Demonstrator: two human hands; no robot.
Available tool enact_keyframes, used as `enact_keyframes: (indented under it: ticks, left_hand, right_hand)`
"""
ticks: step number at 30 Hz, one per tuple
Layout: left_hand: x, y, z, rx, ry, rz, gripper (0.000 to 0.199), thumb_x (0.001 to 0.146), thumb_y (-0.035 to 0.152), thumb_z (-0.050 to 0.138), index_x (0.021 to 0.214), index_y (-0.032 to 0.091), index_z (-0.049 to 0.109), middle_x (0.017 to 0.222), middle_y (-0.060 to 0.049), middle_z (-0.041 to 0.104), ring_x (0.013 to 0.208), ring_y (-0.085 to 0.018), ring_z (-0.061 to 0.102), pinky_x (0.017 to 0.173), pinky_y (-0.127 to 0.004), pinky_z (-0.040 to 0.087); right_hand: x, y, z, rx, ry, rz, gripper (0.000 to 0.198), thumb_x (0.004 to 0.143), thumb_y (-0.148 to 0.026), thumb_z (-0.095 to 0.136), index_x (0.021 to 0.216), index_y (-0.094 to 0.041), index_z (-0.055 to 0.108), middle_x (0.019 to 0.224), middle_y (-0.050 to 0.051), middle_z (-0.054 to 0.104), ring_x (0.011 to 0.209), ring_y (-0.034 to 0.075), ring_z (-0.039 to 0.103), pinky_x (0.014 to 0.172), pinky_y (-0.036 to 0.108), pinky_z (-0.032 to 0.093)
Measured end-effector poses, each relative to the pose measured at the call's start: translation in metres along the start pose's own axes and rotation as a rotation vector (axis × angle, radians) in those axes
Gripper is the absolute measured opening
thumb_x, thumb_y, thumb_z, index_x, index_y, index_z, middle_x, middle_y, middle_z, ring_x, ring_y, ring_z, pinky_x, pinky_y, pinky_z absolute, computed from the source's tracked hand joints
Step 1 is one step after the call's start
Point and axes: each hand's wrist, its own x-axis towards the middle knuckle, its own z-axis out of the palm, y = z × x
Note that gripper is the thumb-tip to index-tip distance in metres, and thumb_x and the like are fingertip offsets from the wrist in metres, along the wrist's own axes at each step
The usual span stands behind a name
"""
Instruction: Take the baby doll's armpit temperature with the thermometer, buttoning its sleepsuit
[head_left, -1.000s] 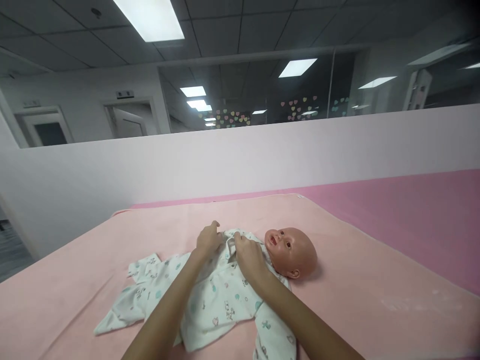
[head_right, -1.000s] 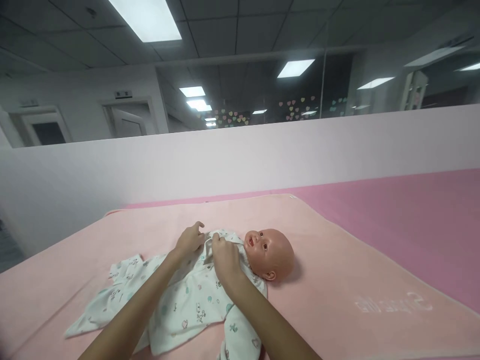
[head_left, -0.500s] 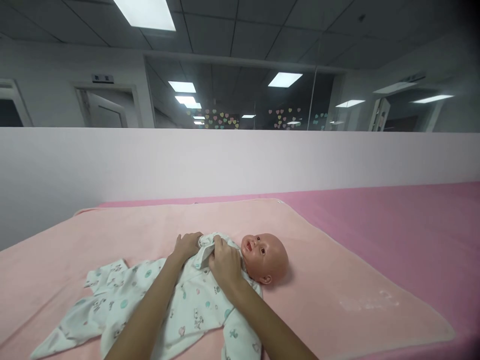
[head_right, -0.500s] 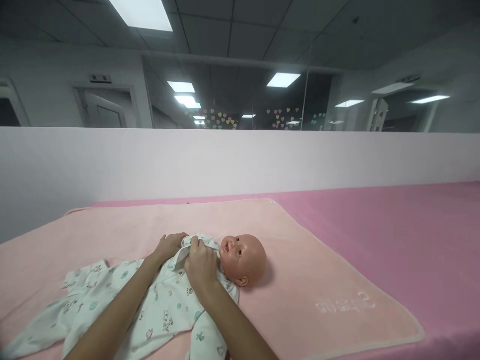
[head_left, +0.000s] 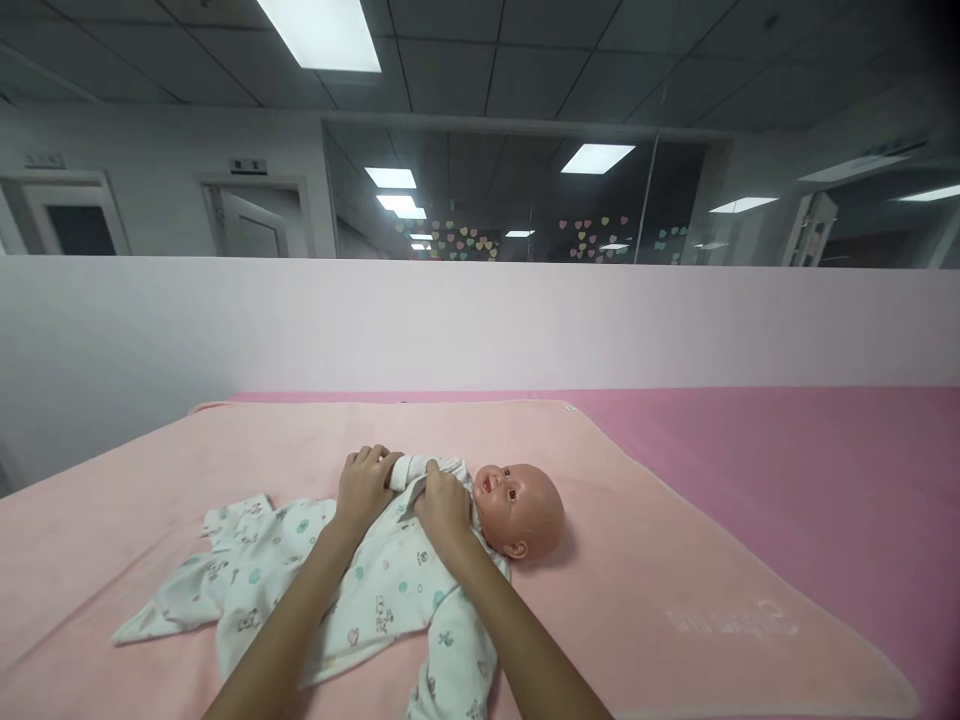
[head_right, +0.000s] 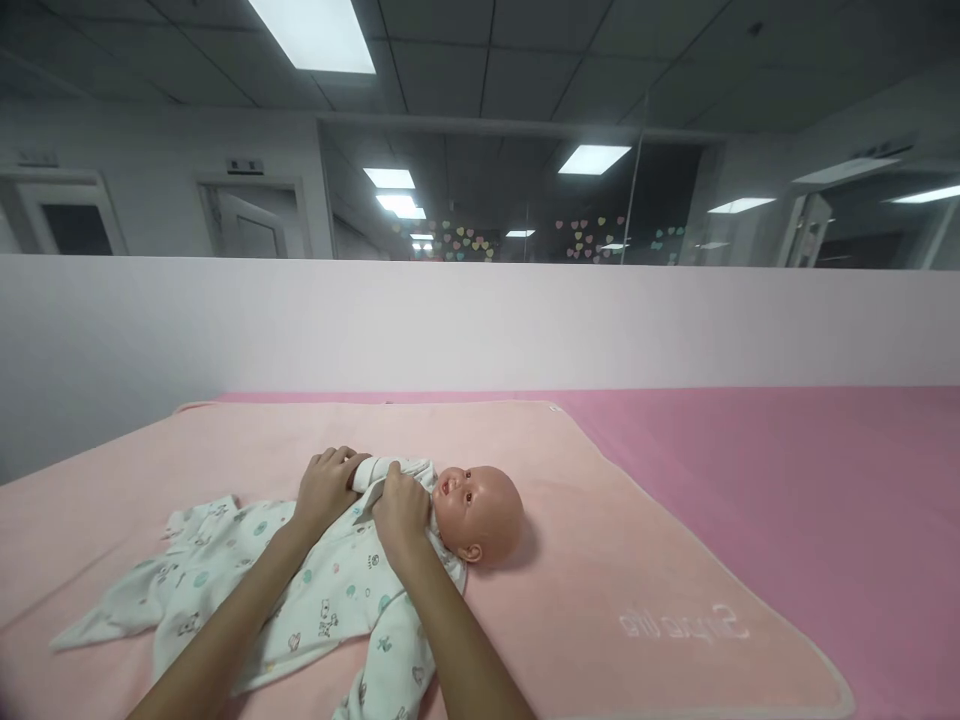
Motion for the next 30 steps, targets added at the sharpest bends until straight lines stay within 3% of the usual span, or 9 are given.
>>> enact_keyframes:
  ticks: [4,7,10,15,17,20,27,30]
  left_hand:
    - [-0.002,-0.006,0.006,-0.042,-0.054,-0.005,0.066,0.059,0.003,0.043,0.120,0.029,0.049,0.093,-0.004,0.055,0.082,-0.020,0.047,0.069,-0.030,0.033]
    - [-0.001,-0.009,0.009,-0.057,-0.064,-0.013,0.067,0.059,0.001,0.042,0.118,0.030,0.050,0.091,-0.004,0.055,0.083,-0.019,0.048,0.068,-0.029,0.032]
    - [-0.001,-0.008,0.007,-0.050,-0.059,-0.006,0.066,0.061,0.001,0.042,0.120,0.029,0.049,0.091,-0.004,0.055,0.084,-0.020,0.048,0.071,-0.030,0.032]
    - [0.000,-0.003,0.001,-0.075,-0.029,0.218,0.072,0.068,-0.001,0.039,0.130,0.034,0.033,0.098,-0.003,0.053,0.093,-0.017,0.048,0.091,-0.035,0.026]
    - [0.001,-0.002,0.000,-0.100,-0.066,0.278,0.069,0.071,0.000,0.038,0.129,0.036,0.033,0.099,-0.003,0.051,0.093,-0.016,0.048,0.091,-0.034,0.026]
    - [0.001,0.001,-0.002,-0.105,-0.111,0.236,0.060,0.075,0.002,0.038,0.125,0.035,0.039,0.096,-0.003,0.051,0.089,-0.016,0.049,0.083,-0.031,0.031]
    - [-0.001,0.012,-0.015,-0.077,-0.041,0.069,0.033,0.076,0.011,0.043,0.102,0.028,0.054,0.095,-0.005,0.051,0.089,-0.019,0.049,0.079,-0.031,0.033]
    - [0.000,0.014,-0.018,-0.082,-0.022,0.030,0.030,0.072,0.011,0.046,0.097,0.026,0.055,0.098,-0.005,0.051,0.089,-0.019,0.049,0.080,-0.032,0.033]
  right_hand:
    - [-0.003,-0.001,0.003,-0.025,0.069,-0.037,0.028,0.076,-0.002,0.039,0.097,-0.017,0.048,0.083,0.007,0.061,0.074,0.020,0.061,0.054,0.025,0.037]
    - [-0.007,-0.003,0.003,-0.074,0.172,-0.093,0.022,0.078,-0.005,0.039,0.092,-0.019,0.051,0.091,0.008,0.057,0.086,0.021,0.056,0.056,0.025,0.038]
    - [-0.009,-0.004,0.001,-0.094,0.190,-0.109,0.022,0.077,-0.005,0.041,0.088,-0.019,0.053,0.094,0.008,0.054,0.087,0.021,0.054,0.055,0.025,0.037]
    - [-0.007,-0.002,0.002,-0.043,0.137,-0.087,0.034,0.072,0.002,0.041,0.096,-0.020,0.052,0.094,0.005,0.053,0.077,0.016,0.056,0.055,0.024,0.035]
    - [-0.006,-0.001,0.002,-0.004,0.135,-0.079,0.034,0.072,0.001,0.042,0.096,-0.021,0.053,0.094,0.004,0.053,0.075,0.015,0.056,0.055,0.024,0.033]
    - [-0.007,0.001,-0.001,0.061,0.122,-0.057,0.032,0.070,0.000,0.044,0.091,-0.021,0.055,0.089,0.003,0.054,0.072,0.013,0.055,0.054,0.025,0.031]
    - [-0.007,-0.001,-0.007,0.061,0.153,-0.045,0.031,0.066,0.000,0.045,0.088,-0.021,0.054,0.089,0.002,0.056,0.071,0.014,0.053,0.055,0.026,0.031]
    - [-0.006,0.000,-0.006,0.026,0.149,-0.056,0.030,0.066,-0.001,0.045,0.088,-0.020,0.053,0.090,0.002,0.056,0.073,0.014,0.053,0.056,0.026,0.032]
